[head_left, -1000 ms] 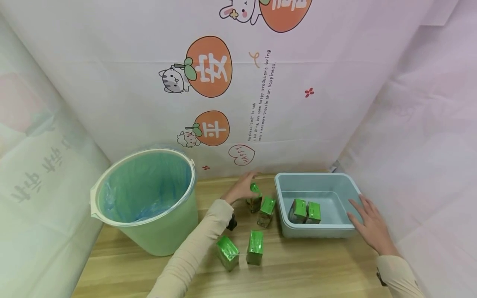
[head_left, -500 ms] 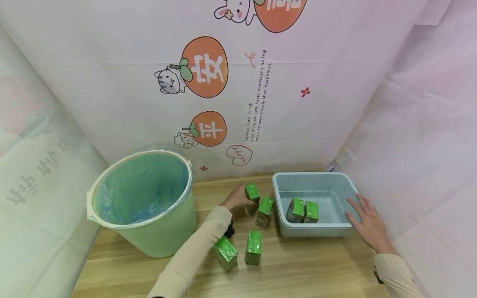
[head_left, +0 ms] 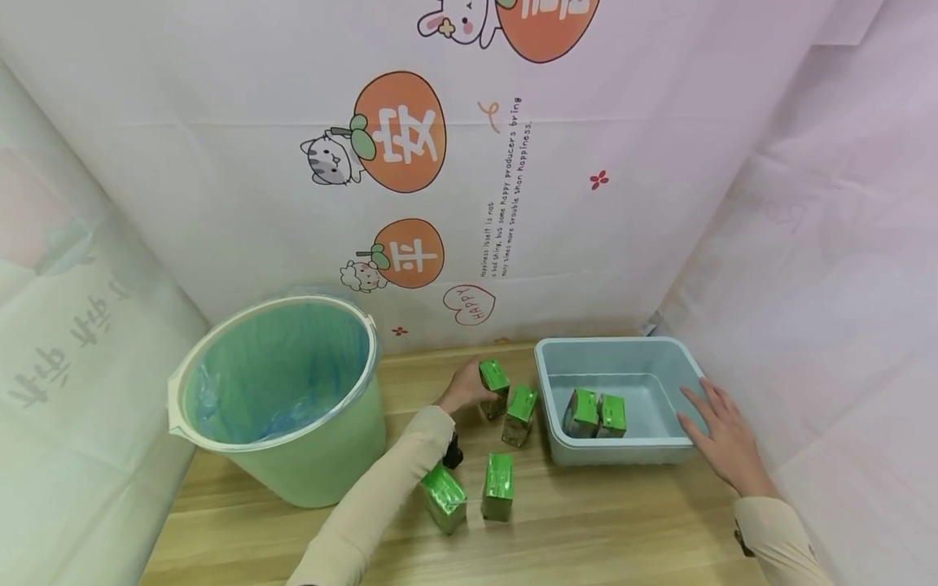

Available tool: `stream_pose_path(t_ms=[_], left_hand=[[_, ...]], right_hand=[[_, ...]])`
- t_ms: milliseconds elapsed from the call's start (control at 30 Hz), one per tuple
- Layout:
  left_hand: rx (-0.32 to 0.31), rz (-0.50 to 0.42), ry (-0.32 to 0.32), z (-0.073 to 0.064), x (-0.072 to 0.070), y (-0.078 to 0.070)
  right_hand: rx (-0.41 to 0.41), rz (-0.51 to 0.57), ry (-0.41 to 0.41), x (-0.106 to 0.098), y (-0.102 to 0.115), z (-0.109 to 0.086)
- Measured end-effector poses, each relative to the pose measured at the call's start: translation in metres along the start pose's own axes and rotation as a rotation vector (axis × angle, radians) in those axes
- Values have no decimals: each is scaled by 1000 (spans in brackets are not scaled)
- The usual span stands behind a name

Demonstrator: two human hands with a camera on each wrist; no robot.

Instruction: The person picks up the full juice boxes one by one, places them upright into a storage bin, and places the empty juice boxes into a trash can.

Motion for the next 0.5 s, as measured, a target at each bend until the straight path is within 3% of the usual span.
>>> stream_pose_path(t_ms=[233, 500], left_hand=[[22, -11, -8, 0, -13, -6], [95, -33, -75, 0, -46, -33]], right_hand=[[4, 1, 10, 1, 0, 0], [-7, 5, 6, 1, -2, 0]])
Point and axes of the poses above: each hand's wrist, its own z-axis towards the middle knuckle, its own x-axis out of the palm, y = z × x, the point moved 9 cm from there along z, towards the middle knuckle, and after that the axes turned 10 degrees about z, right-handed, at the moved point
